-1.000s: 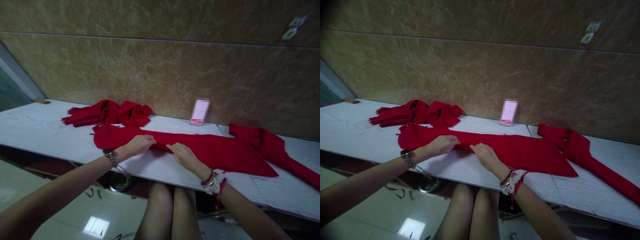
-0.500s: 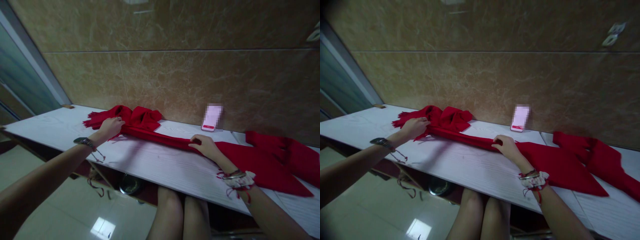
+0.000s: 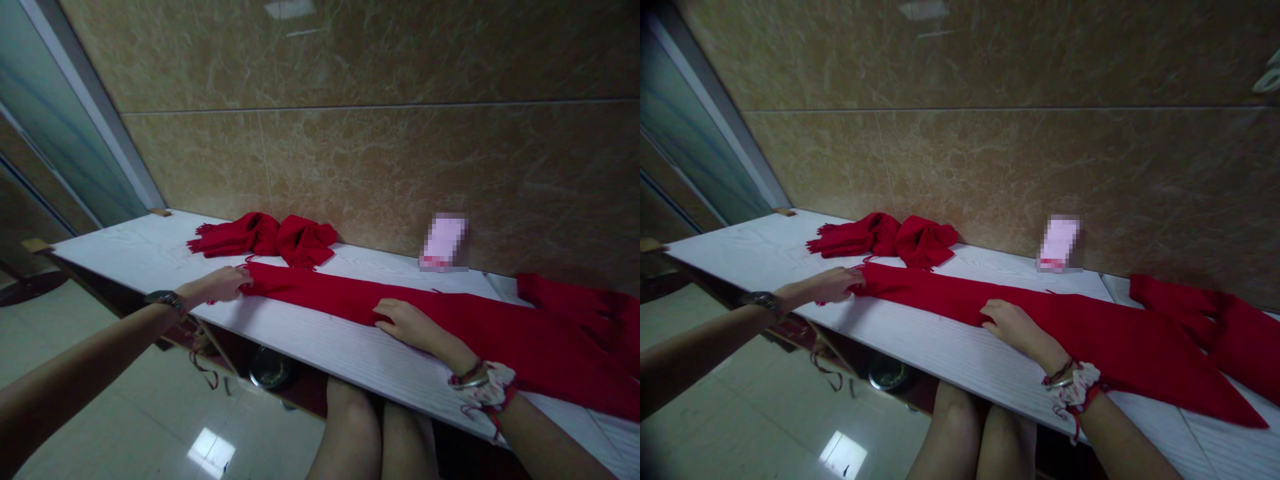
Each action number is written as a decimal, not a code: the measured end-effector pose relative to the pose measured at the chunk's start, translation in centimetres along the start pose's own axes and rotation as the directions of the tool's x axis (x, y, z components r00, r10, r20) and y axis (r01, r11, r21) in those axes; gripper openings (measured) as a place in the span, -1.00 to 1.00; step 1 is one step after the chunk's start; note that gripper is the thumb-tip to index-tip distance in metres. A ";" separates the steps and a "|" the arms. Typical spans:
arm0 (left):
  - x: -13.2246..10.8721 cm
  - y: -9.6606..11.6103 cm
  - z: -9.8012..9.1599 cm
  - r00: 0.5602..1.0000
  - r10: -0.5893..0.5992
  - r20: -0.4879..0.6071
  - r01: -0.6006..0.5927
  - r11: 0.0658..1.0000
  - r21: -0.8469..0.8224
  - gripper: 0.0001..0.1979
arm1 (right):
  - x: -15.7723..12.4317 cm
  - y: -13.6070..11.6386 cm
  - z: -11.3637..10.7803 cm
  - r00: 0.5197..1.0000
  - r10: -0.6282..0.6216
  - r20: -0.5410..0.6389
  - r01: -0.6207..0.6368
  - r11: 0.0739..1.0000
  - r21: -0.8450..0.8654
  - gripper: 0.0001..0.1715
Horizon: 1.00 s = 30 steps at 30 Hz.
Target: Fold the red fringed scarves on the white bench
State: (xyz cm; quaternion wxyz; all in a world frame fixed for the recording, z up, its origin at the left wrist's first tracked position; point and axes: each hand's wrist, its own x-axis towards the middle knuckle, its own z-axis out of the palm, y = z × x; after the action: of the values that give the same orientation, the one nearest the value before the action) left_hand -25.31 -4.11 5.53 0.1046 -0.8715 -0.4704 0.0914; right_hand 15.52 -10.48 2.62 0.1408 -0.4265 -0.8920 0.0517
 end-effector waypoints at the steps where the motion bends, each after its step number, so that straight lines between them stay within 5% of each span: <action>1: -0.3 0.2 0.3 1.000 0.020 0.018 -0.021 0.999 0.025 -0.78 | 0.2 -0.4 0.1 1.000 -0.005 0.007 0.005 1.000 -0.004 -0.78; 5: -1.0 1.0 0.7 0.999 0.009 -0.046 -0.005 0.996 0.086 -0.88 | 1.1 -1.4 -0.3 1.000 0.007 -0.007 -0.007 0.999 0.047 -0.81; 14: -0.4 -0.2 -0.7 0.972 -0.205 -0.111 0.216 0.971 0.102 -0.64 | 2.2 -0.8 -0.7 0.979 0.206 0.005 -0.205 0.968 0.144 -0.91; 18: 0.1 -1.5 -1.5 0.988 -0.110 -0.111 0.122 0.987 0.103 -0.67 | 2.6 -0.3 -1.0 0.947 0.320 0.016 -0.318 0.931 0.180 -0.95; 22: 1.5 -2.7 -2.4 0.994 -0.053 -0.091 0.063 0.992 0.109 -0.65 | 2.6 0.4 -1.2 0.952 0.302 0.047 -0.305 0.930 0.205 -0.93; 30: 1.6 -1.1 -2.3 0.974 0.132 0.187 -0.125 0.991 -0.048 -0.89 | 1.7 0.2 -0.8 0.975 0.210 0.076 -0.221 0.954 0.200 -0.83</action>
State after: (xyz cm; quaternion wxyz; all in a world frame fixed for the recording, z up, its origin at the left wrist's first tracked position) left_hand -24.72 -2.45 7.89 0.0378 -0.8890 -0.4225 0.1721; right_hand 14.92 -9.10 3.73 0.1541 -0.5026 -0.8333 0.1709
